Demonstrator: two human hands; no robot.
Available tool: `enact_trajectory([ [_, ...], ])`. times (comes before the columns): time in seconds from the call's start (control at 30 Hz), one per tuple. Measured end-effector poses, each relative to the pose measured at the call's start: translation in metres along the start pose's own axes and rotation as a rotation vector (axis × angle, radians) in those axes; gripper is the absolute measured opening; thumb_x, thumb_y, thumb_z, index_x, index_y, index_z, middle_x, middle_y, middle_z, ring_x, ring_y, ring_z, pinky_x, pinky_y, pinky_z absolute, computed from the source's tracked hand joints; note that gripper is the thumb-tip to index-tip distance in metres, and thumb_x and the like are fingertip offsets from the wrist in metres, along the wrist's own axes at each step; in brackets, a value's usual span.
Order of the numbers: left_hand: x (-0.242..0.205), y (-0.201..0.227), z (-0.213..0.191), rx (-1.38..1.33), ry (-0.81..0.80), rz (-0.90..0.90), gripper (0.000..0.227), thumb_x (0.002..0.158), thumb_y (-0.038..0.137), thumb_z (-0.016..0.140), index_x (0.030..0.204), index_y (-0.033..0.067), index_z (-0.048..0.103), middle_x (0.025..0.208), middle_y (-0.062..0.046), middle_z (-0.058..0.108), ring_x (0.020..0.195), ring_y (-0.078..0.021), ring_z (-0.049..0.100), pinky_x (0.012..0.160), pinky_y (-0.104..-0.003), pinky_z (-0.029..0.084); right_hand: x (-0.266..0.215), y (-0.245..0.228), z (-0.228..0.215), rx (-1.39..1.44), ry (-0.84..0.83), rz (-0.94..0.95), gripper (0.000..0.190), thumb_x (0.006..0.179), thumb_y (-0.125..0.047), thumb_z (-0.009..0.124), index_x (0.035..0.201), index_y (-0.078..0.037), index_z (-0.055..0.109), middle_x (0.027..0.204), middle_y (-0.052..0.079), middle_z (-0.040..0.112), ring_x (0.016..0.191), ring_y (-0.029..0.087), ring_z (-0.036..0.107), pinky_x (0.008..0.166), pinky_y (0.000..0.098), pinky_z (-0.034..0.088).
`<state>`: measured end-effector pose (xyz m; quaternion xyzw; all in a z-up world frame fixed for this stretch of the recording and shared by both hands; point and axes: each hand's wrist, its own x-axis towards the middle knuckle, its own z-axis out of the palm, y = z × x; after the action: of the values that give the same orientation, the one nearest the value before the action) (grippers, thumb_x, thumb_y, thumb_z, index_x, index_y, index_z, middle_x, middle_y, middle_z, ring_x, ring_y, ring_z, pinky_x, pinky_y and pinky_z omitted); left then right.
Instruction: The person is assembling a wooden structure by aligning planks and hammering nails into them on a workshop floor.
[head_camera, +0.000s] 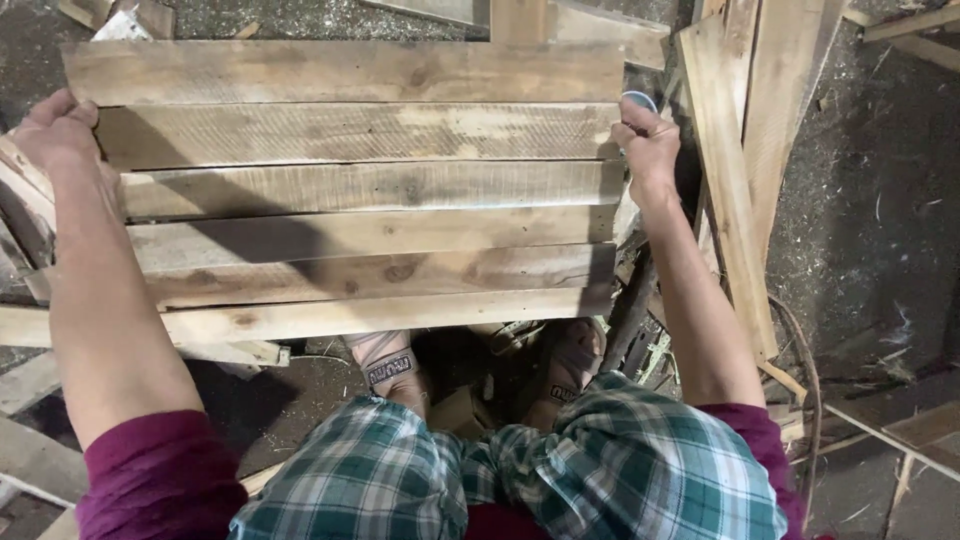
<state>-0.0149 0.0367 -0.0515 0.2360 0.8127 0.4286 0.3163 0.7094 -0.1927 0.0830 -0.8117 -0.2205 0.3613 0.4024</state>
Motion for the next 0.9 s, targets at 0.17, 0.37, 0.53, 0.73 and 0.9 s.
enact_trajectory([
  [0.17,-0.017,0.015,-0.005,-0.096,-0.028,-0.106,0.035,0.082,-0.005,0.064,0.102,0.0170,0.082,0.089,0.007,0.083,0.078,-0.0048,0.075,0.075,-0.022,0.070,-0.010,-0.008,0.007,0.024,0.031,0.038,0.041,0.085,0.004,0.072,0.120,-0.017,0.074,0.125,0.003,0.075,0.121,0.016,0.069,0.106,0.0308,0.058],
  [0.37,-0.008,0.011,0.000,-0.418,-0.014,-0.151,0.031,0.077,-0.004,0.056,0.094,0.0007,0.082,0.085,-0.010,0.076,0.067,-0.0164,0.062,0.066,-0.030,0.055,-0.031,-0.005,0.021,-0.032,0.031,-0.218,0.023,0.099,-0.021,0.064,0.121,-0.015,0.064,0.132,0.010,0.065,0.125,0.025,0.060,0.106,0.0466,0.050],
  [0.53,-0.014,0.011,0.002,-0.384,0.042,-0.145,0.036,0.079,-0.015,0.059,0.095,0.0024,0.086,0.095,-0.008,0.082,0.075,-0.0160,0.075,0.072,-0.025,0.068,-0.042,-0.007,0.024,0.022,-0.071,-0.454,0.037,0.102,-0.023,0.059,0.134,-0.005,0.054,0.135,0.021,0.062,0.127,0.033,0.059,0.105,0.0472,0.055],
  [0.73,-0.022,0.016,0.000,-0.425,0.017,-0.094,0.032,0.082,-0.019,0.057,0.090,-0.0043,0.084,0.078,-0.007,0.073,0.062,-0.0139,0.060,0.060,-0.023,0.057,-0.032,0.004,0.027,0.007,0.014,-0.378,0.031,0.099,-0.009,0.067,0.129,-0.009,0.060,0.135,0.016,0.064,0.129,0.033,0.059,0.110,0.0474,0.052],
  [0.9,-0.036,0.022,-0.001,-0.166,-0.047,0.002,0.035,0.081,-0.012,0.067,0.101,0.0101,0.086,0.081,0.006,0.078,0.071,-0.0041,0.067,0.067,-0.019,0.058,-0.031,0.013,0.023,-0.142,0.048,-0.533,0.042,0.102,-0.035,0.065,0.134,-0.008,0.058,0.134,0.019,0.065,0.126,0.037,0.061,0.104,0.0510,0.054],
])
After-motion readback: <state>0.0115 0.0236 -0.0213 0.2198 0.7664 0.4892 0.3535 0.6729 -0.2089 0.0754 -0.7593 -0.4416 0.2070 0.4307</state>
